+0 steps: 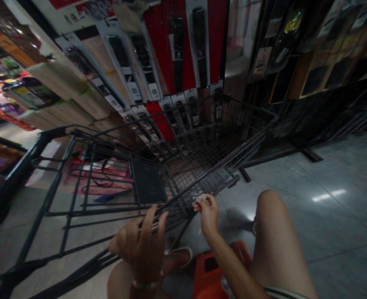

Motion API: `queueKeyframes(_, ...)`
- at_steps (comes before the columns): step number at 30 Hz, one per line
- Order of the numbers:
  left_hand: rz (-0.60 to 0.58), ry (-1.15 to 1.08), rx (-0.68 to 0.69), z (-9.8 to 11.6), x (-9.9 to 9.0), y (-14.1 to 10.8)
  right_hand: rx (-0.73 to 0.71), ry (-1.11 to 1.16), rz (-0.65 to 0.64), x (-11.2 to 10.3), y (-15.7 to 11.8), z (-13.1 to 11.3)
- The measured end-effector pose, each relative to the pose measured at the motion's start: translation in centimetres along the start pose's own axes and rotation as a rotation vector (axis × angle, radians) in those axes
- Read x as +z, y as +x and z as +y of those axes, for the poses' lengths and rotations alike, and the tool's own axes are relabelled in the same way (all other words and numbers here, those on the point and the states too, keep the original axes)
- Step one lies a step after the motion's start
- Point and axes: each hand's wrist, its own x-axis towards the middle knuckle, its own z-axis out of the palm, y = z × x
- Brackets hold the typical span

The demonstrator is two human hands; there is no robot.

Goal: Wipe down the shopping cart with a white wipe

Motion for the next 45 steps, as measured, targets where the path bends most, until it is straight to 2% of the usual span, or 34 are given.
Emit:
queueKeyframes(4, -0.027, 0.092, -0.017, 0.3, -0.3, 0.3, 0.094, 0.052, -0.003, 0.8, -2.0, -1.2)
queueKeyframes(9, -0.043, 0.090, -0.033, 0.5, -0.6, 0.4, 0.145, 0.102, -0.224, 2.7, -5.6, -3.1)
queueKeyframes(14, -0.003, 0.038, -0.046, 0.3, -0.3, 0.0, 0.058, 0.120, -0.355, 4.4, -8.4, -5.1)
queueKeyframes(18, 0.022, -0.010, -0.040, 0.2, -0.2, -0.1, 0.007, 0.133, -0.327, 4.7, -9.3, -6.1)
queueKeyframes(25, 0.022, -0.011, -0.051, 0.4, -0.3, 0.0, 0.208, 0.162, -0.289, 4.5, -9.3, -7.0)
queueKeyframes(29, 0.022, -0.004, -0.049, 0.4, -0.4, 0.1, 0.089, 0.071, -0.301, 4.7, -10.0, -7.3)
queueKeyframes(34, 0.005, -0.004, -0.033, 0.3, -0.5, 0.1, -0.152, -0.133, -0.352, 5.1, -10.9, -6.7)
queueKeyframes(37, -0.001, 0.015, -0.029, 0.2, -0.4, 0.1, -0.352, -0.340, -0.341, 4.7, -10.5, -5.5)
queueKeyframes(39, -0.010, 0.036, -0.029, 0.2, -0.4, 0.1, -0.432, -0.414, -0.365, 4.1, -9.8, -4.4)
queueKeyframes(42, -0.031, 0.054, -0.035, 0.2, -0.3, 0.0, -0.394, -0.476, -0.355, 3.0, -8.3, -2.5)
queueKeyframes(45, -0.040, 0.059, -0.034, 0.3, -0.3, -0.1, -0.303, -0.481, -0.270, 1.8, -6.5, -0.7)
